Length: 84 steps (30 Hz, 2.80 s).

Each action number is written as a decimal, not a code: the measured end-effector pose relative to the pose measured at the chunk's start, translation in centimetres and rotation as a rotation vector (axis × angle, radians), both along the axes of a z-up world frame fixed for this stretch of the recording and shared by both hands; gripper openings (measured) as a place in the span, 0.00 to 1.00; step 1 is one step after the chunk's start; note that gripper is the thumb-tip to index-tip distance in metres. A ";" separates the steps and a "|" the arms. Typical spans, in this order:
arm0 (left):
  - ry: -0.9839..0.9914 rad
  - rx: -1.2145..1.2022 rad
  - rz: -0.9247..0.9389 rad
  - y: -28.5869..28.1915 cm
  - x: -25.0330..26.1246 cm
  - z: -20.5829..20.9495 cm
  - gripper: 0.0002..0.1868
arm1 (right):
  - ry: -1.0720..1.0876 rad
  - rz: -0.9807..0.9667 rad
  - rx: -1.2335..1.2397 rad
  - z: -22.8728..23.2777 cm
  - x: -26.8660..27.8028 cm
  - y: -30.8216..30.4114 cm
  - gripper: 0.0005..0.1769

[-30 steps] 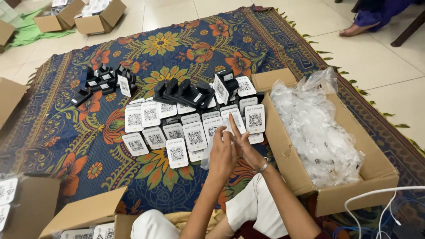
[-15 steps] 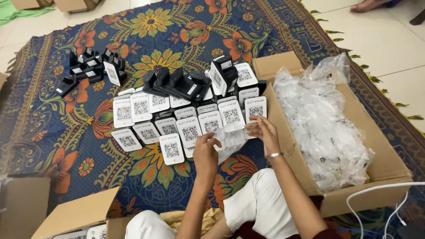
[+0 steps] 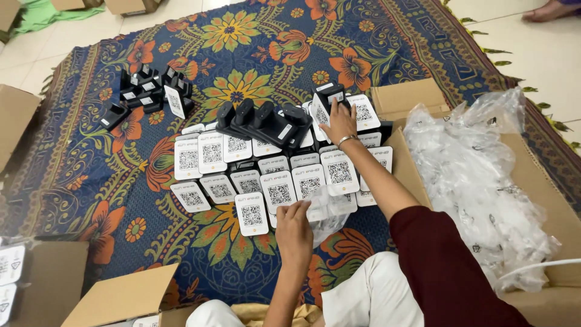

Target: The person packages small electronic devices with QR code labels into plastic bags and organizes them into cardboard boxes.

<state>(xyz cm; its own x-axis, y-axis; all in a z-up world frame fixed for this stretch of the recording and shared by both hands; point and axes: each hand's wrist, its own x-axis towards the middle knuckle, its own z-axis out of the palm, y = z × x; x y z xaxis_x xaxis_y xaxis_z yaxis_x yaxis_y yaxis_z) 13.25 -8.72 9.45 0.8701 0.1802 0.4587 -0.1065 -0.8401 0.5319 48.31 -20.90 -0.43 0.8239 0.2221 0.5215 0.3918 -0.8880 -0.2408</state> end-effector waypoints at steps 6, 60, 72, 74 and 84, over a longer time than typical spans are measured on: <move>0.046 -0.099 0.059 1.4 -2.8 0.4 0.17 | 0.345 -0.241 0.239 2.1 -3.3 0.7 0.33; 0.072 -0.478 0.031 6.9 -16.5 -1.5 0.23 | 1.036 0.740 1.914 7.3 -44.7 -3.2 0.36; 0.232 -0.834 0.050 7.0 -16.0 -0.4 0.19 | 1.119 0.512 0.941 4.6 -42.7 -4.8 0.22; 0.176 -0.576 0.110 6.2 -16.2 -0.2 0.22 | 1.095 0.558 0.897 3.2 -42.7 -5.0 0.21; 0.159 -0.055 -0.044 1.1 -16.5 1.6 0.38 | 1.083 0.148 1.445 -0.5 -41.1 -4.4 0.19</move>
